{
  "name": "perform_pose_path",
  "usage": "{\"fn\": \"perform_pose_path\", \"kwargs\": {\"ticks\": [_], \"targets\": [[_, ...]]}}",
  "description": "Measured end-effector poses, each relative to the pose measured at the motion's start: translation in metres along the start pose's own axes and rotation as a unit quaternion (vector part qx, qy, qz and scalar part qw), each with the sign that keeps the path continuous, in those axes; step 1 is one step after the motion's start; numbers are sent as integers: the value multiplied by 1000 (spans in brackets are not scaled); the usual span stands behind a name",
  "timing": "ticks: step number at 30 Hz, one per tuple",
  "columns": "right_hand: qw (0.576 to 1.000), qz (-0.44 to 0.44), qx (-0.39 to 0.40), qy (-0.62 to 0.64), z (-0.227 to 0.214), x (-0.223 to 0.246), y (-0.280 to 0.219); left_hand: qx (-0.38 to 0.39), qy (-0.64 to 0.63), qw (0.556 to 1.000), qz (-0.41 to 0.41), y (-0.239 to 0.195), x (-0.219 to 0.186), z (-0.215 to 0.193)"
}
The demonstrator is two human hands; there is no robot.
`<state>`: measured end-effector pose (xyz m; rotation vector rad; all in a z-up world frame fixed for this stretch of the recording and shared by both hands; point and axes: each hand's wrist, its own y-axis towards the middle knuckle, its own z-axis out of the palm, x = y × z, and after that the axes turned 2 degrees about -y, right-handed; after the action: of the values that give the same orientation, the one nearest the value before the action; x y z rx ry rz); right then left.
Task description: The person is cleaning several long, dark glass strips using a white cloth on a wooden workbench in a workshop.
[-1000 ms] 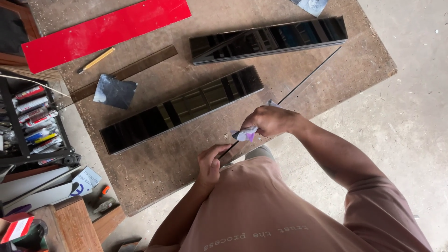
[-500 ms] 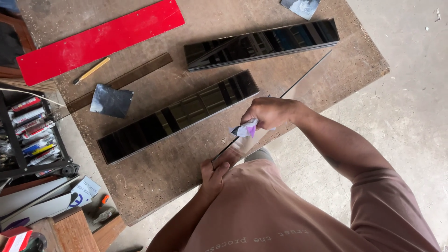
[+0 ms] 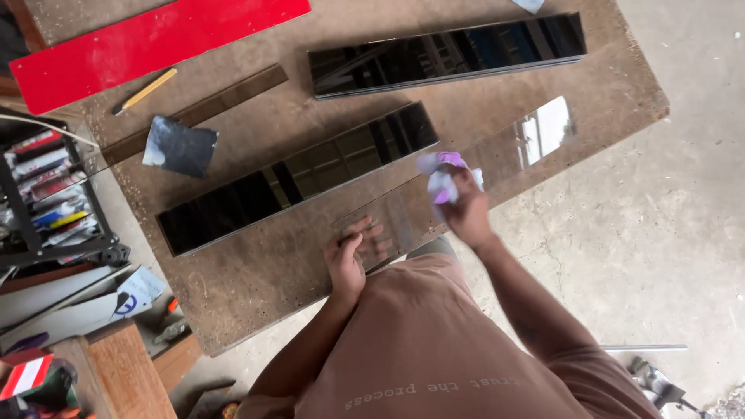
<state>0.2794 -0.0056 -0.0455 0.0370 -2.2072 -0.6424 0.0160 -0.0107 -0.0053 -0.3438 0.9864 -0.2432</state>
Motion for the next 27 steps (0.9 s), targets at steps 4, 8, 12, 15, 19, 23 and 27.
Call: {"fn": "perform_pose_path", "kwargs": {"ticks": [4,8,12,15,19,23,27], "targets": [[962,-174,144,-150,26,88,-6,-14,-26,997,-75,9,32,-24],[935,-271,218,-74,49,147,-20,-163,-192,953,-170,25,64,-36],[937,-253,239,-1,11,114,6,-167,-201,959,-111,19,54,-13],[941,-200,235,-139,20,86,-18,-169,-162,961,-146,-18,-10,44],[925,-270,251,-88,36,112,-25,-161,-152,956,-195,-8,-2,35],[926,-240,268,-117,46,117,4,-145,-140,961,-188,10,17,12],[913,-281,284,-77,39,134,-9,-136,-185,948,-219,10,19,19]]}}
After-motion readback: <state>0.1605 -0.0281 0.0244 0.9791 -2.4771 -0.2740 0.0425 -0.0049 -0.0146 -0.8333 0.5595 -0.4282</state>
